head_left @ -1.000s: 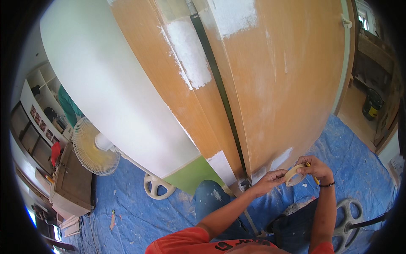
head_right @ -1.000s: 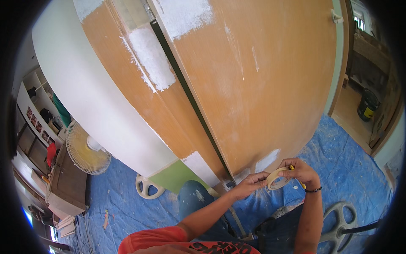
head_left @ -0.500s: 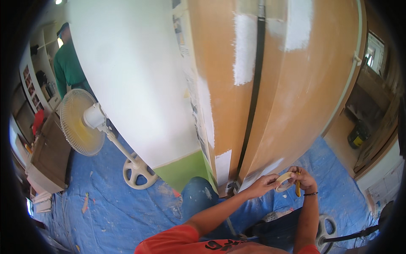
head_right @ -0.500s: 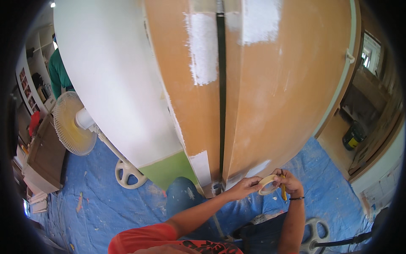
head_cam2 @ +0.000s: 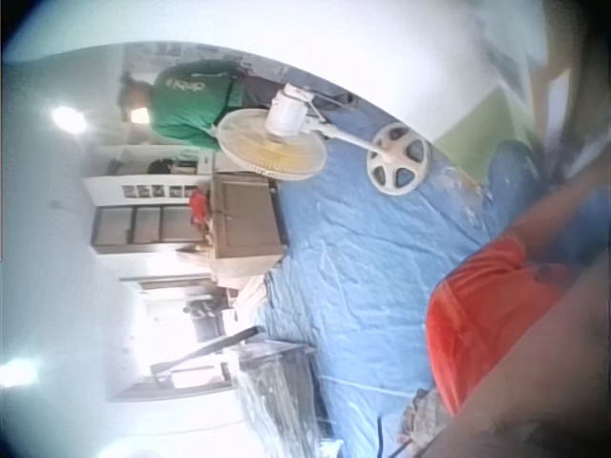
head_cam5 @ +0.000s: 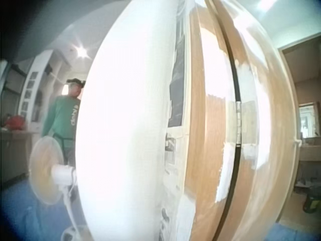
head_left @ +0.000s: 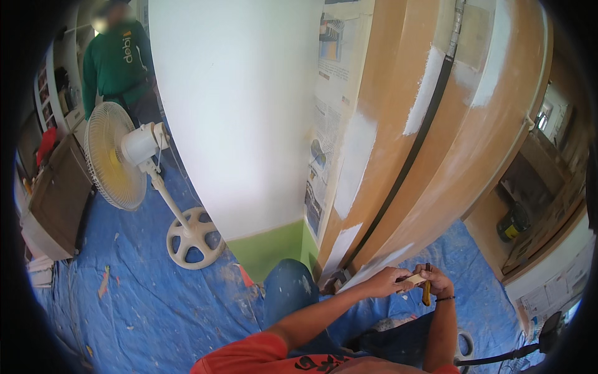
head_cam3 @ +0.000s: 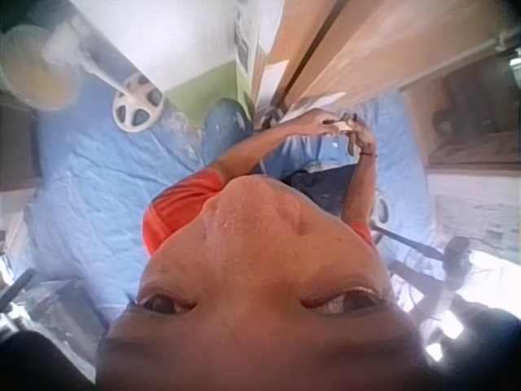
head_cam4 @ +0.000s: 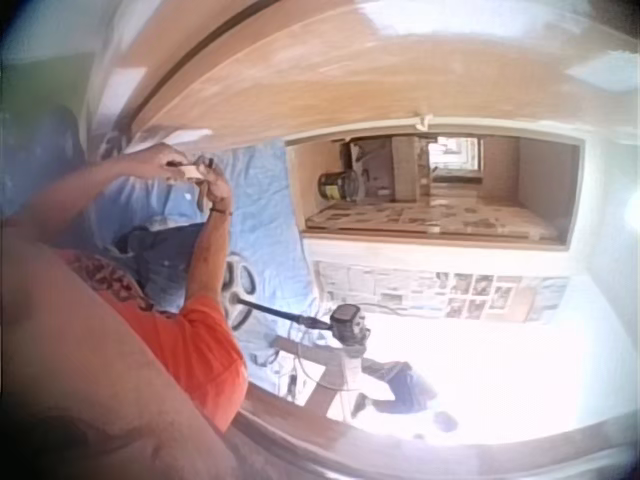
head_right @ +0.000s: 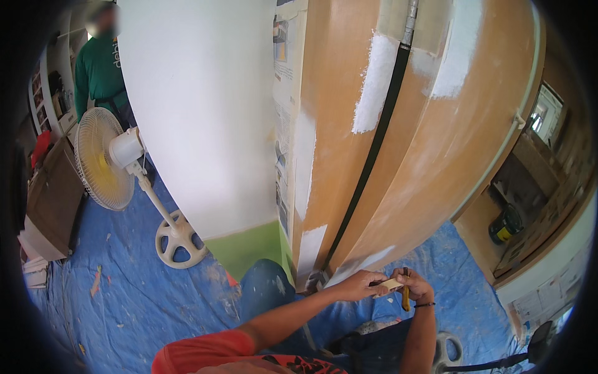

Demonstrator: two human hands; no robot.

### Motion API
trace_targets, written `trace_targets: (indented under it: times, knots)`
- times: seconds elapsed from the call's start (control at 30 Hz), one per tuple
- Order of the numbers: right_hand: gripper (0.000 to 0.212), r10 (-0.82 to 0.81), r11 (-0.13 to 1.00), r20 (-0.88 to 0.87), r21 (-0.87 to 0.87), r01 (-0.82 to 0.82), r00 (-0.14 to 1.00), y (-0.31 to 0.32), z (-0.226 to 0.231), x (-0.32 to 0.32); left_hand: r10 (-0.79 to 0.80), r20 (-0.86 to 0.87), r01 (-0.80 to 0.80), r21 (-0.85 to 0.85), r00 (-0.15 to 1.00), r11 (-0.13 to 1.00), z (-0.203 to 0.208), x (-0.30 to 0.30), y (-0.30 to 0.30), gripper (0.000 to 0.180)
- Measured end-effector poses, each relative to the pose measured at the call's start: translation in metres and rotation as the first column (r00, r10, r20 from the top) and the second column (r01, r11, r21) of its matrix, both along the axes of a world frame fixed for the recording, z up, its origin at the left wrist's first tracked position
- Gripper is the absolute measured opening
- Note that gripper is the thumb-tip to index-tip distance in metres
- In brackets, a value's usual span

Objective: The person applies masking tape along the edges of a door frame and door hinges using a utility knife to cut the tape. The person smooths the tape with their fingers and continues taping different sections of the door frame.

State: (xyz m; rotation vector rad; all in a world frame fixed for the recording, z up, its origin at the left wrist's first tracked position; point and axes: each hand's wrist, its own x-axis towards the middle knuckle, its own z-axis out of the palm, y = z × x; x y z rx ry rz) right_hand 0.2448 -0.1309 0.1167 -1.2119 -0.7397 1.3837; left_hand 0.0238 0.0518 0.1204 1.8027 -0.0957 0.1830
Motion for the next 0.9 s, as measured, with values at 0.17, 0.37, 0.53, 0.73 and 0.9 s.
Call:
trace_targets:
  times: [0.17, 0.37, 0.53, 0.73, 0.9]
  knots:
    - [0.054, -0.233, 0.965, 0.327, -0.04, 0.26, 0.916, -0.007, -0.003, -0.015, 0.089, 0.049, -0.091, 0.042, 0.995, 0.995, -0.004, 0.001, -0.003, 0.038]
    - [0.036, -0.272, 0.962, 0.009, 0.04, 0.271, 0.962, 0.006, 0.004, -0.015, 0.173, 0.096, -0.166, -0.07, 0.98, 0.984, -0.002, -0.003, 0.003, 0.047]
    - [0.032, -0.201, 0.966, -0.032, 0.16, 0.204, 0.979, 0.007, 0.005, -0.019, 0.214, 0.053, -0.212, -0.043, 0.975, 0.976, -0.003, 0.002, 0.006, 0.041]
    - [0.035, -0.174, 0.983, 0.092, 0.069, 0.168, 0.98, 0.005, 0.004, -0.034, 0.247, 0.01, -0.246, -0.088, 0.969, 0.965, -0.012, 0.008, 0.007, 0.047]
    - [0.036, -0.176, 0.983, 0.079, 0.059, 0.172, 0.981, 0.005, 0.012, -0.04, 0.266, 0.046, -0.256, -0.156, 0.963, 0.954, -0.02, 0.01, 0.009, 0.05]
